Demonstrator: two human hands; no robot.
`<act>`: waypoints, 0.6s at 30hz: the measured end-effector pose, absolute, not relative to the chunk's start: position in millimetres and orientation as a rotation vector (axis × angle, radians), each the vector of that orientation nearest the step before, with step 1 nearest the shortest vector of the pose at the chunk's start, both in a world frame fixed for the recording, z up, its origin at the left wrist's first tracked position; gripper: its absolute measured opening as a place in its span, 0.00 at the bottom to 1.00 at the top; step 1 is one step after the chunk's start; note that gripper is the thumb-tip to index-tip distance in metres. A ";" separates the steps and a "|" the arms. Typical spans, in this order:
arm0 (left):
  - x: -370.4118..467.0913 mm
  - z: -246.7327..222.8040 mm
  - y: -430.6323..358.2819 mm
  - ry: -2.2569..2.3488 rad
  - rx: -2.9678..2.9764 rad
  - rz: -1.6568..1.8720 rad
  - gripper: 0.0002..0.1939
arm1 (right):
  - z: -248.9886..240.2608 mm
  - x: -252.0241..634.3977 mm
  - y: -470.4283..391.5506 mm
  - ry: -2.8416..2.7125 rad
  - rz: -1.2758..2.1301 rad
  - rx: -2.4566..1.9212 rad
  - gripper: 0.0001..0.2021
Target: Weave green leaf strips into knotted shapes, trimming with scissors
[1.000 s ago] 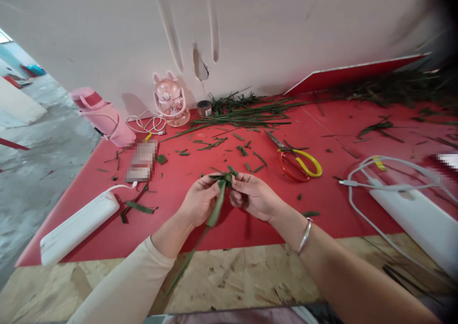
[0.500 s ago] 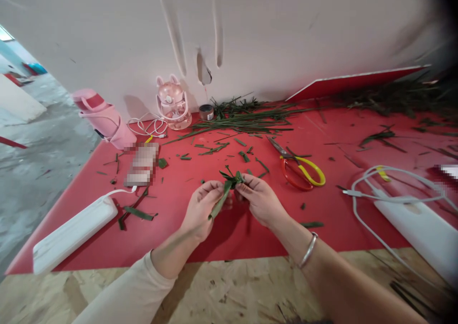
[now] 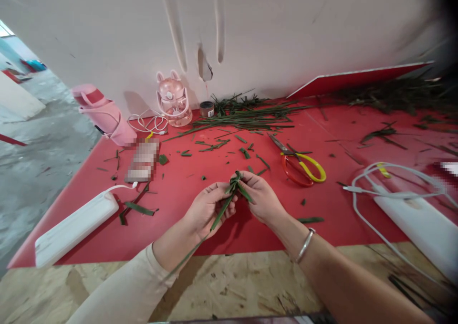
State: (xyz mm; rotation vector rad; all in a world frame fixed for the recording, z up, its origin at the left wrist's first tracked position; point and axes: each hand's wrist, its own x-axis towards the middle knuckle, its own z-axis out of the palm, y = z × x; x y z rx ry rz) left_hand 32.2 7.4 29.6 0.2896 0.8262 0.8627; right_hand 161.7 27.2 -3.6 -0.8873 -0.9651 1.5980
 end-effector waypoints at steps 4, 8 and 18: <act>34.6 28.2 5.9 0.888 0.349 0.913 0.05 | -3.4 156.7 25.8 -0.890 1.648 -0.875 0.10; 38.1 28.6 5.4 1.042 0.602 1.127 0.08 | -5.4 156.2 27.0 -0.840 1.610 -0.939 0.11; 39.6 34.5 -1.4 1.311 1.212 1.121 0.12 | -5.5 156.6 27.6 -0.828 1.499 -1.011 0.15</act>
